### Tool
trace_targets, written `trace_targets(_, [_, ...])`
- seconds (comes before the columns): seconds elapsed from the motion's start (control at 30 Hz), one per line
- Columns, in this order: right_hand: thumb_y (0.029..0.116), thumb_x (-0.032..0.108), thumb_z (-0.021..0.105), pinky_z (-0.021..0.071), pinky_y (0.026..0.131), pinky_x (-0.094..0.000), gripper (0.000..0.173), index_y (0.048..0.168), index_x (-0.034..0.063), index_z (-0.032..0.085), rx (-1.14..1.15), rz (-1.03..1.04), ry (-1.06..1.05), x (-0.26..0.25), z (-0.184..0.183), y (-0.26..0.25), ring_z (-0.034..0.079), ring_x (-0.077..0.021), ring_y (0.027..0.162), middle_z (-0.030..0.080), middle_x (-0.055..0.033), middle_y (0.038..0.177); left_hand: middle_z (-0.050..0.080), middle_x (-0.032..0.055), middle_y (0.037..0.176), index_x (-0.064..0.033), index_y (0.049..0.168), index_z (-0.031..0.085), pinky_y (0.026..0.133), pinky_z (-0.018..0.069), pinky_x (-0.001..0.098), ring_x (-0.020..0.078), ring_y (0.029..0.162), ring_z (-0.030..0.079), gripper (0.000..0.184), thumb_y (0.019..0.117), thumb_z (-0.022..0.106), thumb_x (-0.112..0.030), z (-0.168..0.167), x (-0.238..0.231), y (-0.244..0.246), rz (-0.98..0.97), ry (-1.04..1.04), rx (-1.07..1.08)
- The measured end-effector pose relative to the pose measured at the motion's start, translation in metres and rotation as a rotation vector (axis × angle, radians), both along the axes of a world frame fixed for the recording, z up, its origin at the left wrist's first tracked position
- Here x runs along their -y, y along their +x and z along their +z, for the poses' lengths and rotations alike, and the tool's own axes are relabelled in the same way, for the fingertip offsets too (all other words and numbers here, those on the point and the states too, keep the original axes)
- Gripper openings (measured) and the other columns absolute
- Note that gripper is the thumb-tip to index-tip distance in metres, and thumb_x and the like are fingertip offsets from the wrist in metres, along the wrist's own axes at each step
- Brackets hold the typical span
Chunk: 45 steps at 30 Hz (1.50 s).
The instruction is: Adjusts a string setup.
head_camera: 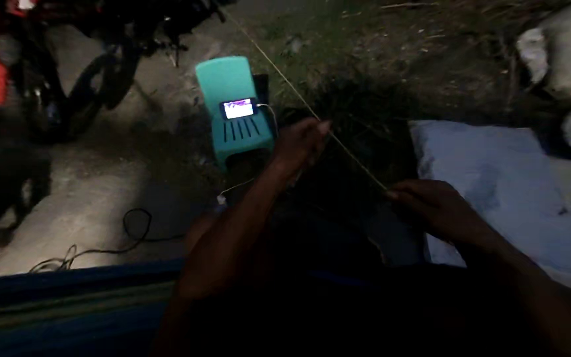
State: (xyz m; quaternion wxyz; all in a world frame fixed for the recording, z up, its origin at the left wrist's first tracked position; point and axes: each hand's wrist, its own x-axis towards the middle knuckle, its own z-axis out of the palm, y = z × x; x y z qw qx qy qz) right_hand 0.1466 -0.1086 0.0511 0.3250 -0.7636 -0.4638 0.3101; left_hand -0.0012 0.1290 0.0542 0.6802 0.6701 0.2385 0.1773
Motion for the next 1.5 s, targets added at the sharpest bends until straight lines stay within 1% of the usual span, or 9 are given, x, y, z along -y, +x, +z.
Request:
trace_targets(0.13, [0.1051,0.019,0.054,0.0478,0.053,-0.0174,0.027,0.111,-0.0022,0.069,0.039,0.036,-0.014,-0.015,-0.005,0.021,0.053,0.0020,0.057,0.062,0.0007,0.073,0.059,0.0023,0.080,0.0012,0.126,0.061,0.052,0.0463,0.0194,0.0046,0.059,0.052,0.028,0.1080,0.050,-0.018,-0.001,-0.011,0.016,-0.002,0.027,0.045])
trace_targets(0.3, [0.1045,0.023,0.052,0.0512,0.053,-0.0145,0.028,0.111,-0.0007,0.066,-0.075,-0.077,0.091,-0.042,-0.023,0.049,0.055,0.0062,0.057,0.061,0.0083,0.073,0.069,0.0186,0.107,0.0043,0.130,0.060,0.081,0.0570,0.0385,0.0208,0.087,0.067,0.032,0.1062,0.056,-0.018,-0.015,0.009,0.051,-0.283,0.230,0.002])
trace_targets(0.47, [0.1050,0.029,0.052,0.0452,0.050,-0.0143,0.034,0.113,0.0002,0.068,0.019,-0.118,0.114,-0.069,-0.029,0.074,0.049,0.0063,0.055,0.060,0.0070,0.074,0.067,0.0130,0.094,0.0044,0.124,0.062,0.070,0.0544,0.0290,0.0126,0.075,0.061,0.028,0.1069,0.054,-0.017,-0.024,-0.009,0.086,-0.361,0.161,-0.041])
trace_targets(0.57, [0.1054,0.031,0.050,0.0441,0.053,-0.0204,0.040,0.128,0.0025,0.065,0.116,-0.030,0.017,-0.077,-0.022,0.098,0.049,0.0003,0.059,0.064,-0.0018,0.084,0.059,0.0019,0.080,0.0021,0.120,0.063,0.054,0.0433,0.0183,0.0029,0.060,0.049,0.026,0.1079,0.051,-0.017,-0.016,-0.060,0.097,-0.122,0.013,0.025])
trace_targets(0.67, [0.1047,0.031,0.051,0.0432,0.049,-0.0192,0.037,0.126,0.0060,0.068,0.083,0.028,-0.026,-0.082,-0.031,0.129,0.049,0.0010,0.055,0.063,0.0014,0.079,0.057,-0.0015,0.073,-0.0005,0.113,0.063,0.046,0.0448,0.0167,0.0029,0.053,0.050,0.019,0.1070,0.052,-0.015,-0.027,-0.109,0.111,0.105,-0.056,0.162])
trace_targets(0.97, [0.1050,0.027,0.051,0.0505,0.068,-0.0214,0.037,0.114,-0.0032,0.070,0.150,-0.043,0.071,-0.124,-0.053,0.146,0.057,-0.0012,0.072,0.068,-0.0089,0.090,0.063,0.0100,0.087,0.0037,0.121,0.062,0.058,0.0491,0.0244,0.0101,0.066,0.056,0.028,0.1084,0.051,-0.018,-0.052,-0.072,0.144,-0.281,-0.027,-0.085])
trace_targets(1.23, [0.1061,0.033,0.047,0.0496,0.051,-0.0217,0.041,0.116,-0.0009,0.068,0.060,-0.019,-0.028,-0.121,-0.062,0.183,0.054,-0.0007,0.056,0.063,-0.0013,0.078,0.059,0.0009,0.074,-0.0001,0.117,0.064,0.047,0.0465,0.0181,0.0053,0.054,0.053,0.021,0.1070,0.053,-0.015,-0.050,-0.142,0.157,0.164,-0.167,0.081])
trace_targets(1.4, [0.1052,0.026,0.052,0.0489,0.053,-0.0193,0.033,0.115,-0.0013,0.068,0.019,-0.054,0.000,-0.123,-0.066,0.186,0.053,0.0015,0.058,0.065,-0.0010,0.083,0.062,0.0024,0.079,-0.0001,0.115,0.065,0.052,0.0483,0.0202,0.0050,0.059,0.055,0.023,0.1072,0.053,-0.019,-0.051,-0.125,0.161,-0.022,0.005,-0.035])
trace_targets(1.5, [0.1058,0.032,0.050,0.0473,0.052,-0.0221,0.039,0.114,0.0004,0.070,0.096,-0.028,-0.045,-0.114,-0.062,0.197,0.052,-0.0010,0.056,0.065,-0.0028,0.079,0.059,-0.0014,0.076,0.0001,0.118,0.062,0.049,0.0454,0.0167,0.0021,0.056,0.051,0.022,0.1076,0.050,-0.015,-0.048,-0.148,0.155,0.114,-0.088,0.057])
